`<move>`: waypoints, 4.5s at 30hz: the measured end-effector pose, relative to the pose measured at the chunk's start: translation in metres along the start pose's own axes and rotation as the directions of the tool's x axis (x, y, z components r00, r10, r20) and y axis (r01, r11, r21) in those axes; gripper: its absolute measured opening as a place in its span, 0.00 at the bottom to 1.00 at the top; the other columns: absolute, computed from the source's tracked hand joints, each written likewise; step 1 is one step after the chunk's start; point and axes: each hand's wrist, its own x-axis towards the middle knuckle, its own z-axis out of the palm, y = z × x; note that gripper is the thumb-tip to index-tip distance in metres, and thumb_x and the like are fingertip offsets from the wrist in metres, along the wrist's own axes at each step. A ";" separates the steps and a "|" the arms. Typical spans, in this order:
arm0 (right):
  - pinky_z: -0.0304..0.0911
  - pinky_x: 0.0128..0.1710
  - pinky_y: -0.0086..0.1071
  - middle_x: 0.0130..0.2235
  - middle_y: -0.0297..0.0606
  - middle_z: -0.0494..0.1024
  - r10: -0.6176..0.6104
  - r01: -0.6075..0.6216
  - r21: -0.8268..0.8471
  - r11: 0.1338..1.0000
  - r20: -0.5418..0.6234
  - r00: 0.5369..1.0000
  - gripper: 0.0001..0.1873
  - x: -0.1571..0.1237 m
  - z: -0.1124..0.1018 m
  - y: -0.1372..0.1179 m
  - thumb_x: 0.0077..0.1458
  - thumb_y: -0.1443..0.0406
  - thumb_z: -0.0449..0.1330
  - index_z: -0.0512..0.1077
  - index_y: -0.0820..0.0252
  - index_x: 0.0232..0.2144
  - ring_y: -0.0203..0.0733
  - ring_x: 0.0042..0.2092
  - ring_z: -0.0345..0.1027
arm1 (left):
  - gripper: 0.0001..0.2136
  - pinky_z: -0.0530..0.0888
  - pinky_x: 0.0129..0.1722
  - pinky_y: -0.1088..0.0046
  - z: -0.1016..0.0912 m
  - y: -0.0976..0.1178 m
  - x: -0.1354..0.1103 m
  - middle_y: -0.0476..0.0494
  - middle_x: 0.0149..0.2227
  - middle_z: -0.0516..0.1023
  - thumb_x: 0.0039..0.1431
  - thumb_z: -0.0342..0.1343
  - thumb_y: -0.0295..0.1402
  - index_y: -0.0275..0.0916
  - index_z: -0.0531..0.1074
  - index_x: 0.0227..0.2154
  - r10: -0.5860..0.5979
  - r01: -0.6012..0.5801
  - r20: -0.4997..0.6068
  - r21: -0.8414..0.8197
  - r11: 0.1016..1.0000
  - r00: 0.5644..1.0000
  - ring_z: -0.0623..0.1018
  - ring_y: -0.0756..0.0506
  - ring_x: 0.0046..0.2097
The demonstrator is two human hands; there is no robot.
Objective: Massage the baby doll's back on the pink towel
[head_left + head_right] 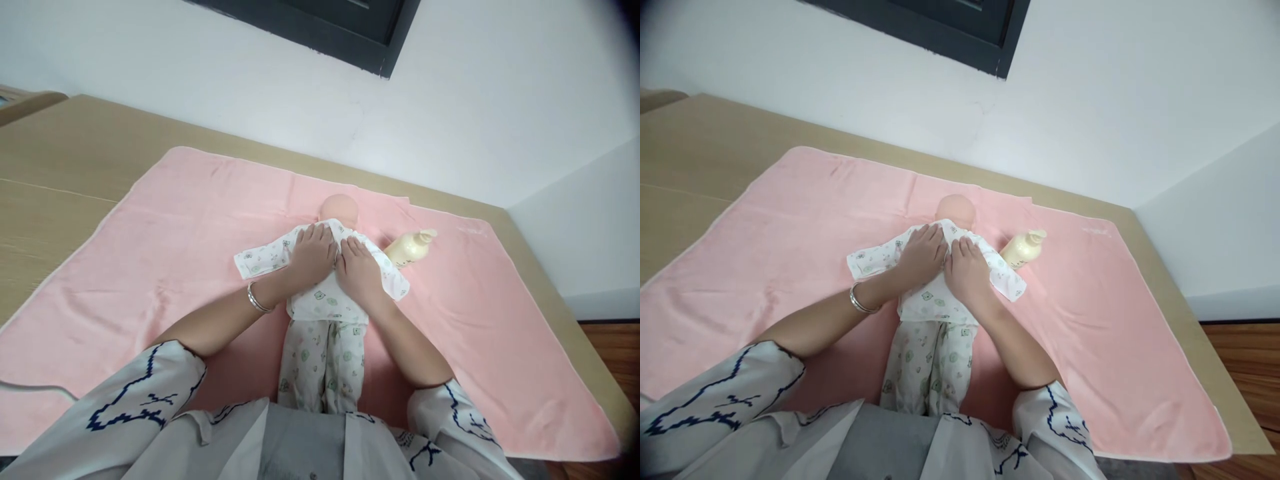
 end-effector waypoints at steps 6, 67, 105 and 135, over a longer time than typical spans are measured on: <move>0.44 0.72 0.57 0.70 0.57 0.58 0.028 -0.032 0.075 0.997 0.060 0.998 0.30 0.019 0.000 0.024 0.66 0.63 0.44 0.60 0.74 0.66 0.57 0.73 0.47 | 0.23 0.64 0.67 0.47 0.002 0.023 -0.031 0.25 0.67 0.65 0.69 0.43 0.29 0.26 0.66 0.62 0.116 -0.115 -0.010 0.072 0.991 0.993 0.63 0.29 0.70; 0.54 0.70 0.56 0.67 0.61 0.63 -0.056 0.056 -0.005 0.998 0.009 0.998 0.30 -0.015 -0.002 -0.010 0.65 0.68 0.45 0.62 0.80 0.65 0.61 0.72 0.51 | 0.25 0.58 0.71 0.51 0.003 -0.006 -0.008 0.31 0.69 0.63 0.70 0.40 0.31 0.26 0.62 0.65 0.083 -0.084 -0.017 -0.074 0.994 0.996 0.60 0.34 0.72; 0.53 0.70 0.55 0.67 0.54 0.65 0.000 0.000 0.168 0.986 0.001 1.000 0.28 0.013 -0.010 0.017 0.69 0.60 0.46 0.64 0.69 0.64 0.55 0.71 0.54 | 0.23 0.58 0.71 0.50 0.001 -0.006 -0.014 0.37 0.68 0.65 0.71 0.40 0.34 0.35 0.65 0.64 0.105 -0.110 -0.058 -0.088 0.990 0.993 0.61 0.36 0.71; 0.37 0.72 0.62 0.73 0.50 0.51 -0.122 0.122 -0.002 0.992 0.012 0.992 0.31 -0.010 0.010 -0.016 0.68 0.58 0.49 0.58 0.65 0.69 0.59 0.75 0.35 | 0.17 0.75 0.61 0.57 -0.056 -0.019 -0.020 0.43 0.55 0.78 0.71 0.45 0.42 0.43 0.71 0.54 -0.080 -0.066 -0.287 -0.466 0.882 0.955 0.76 0.43 0.57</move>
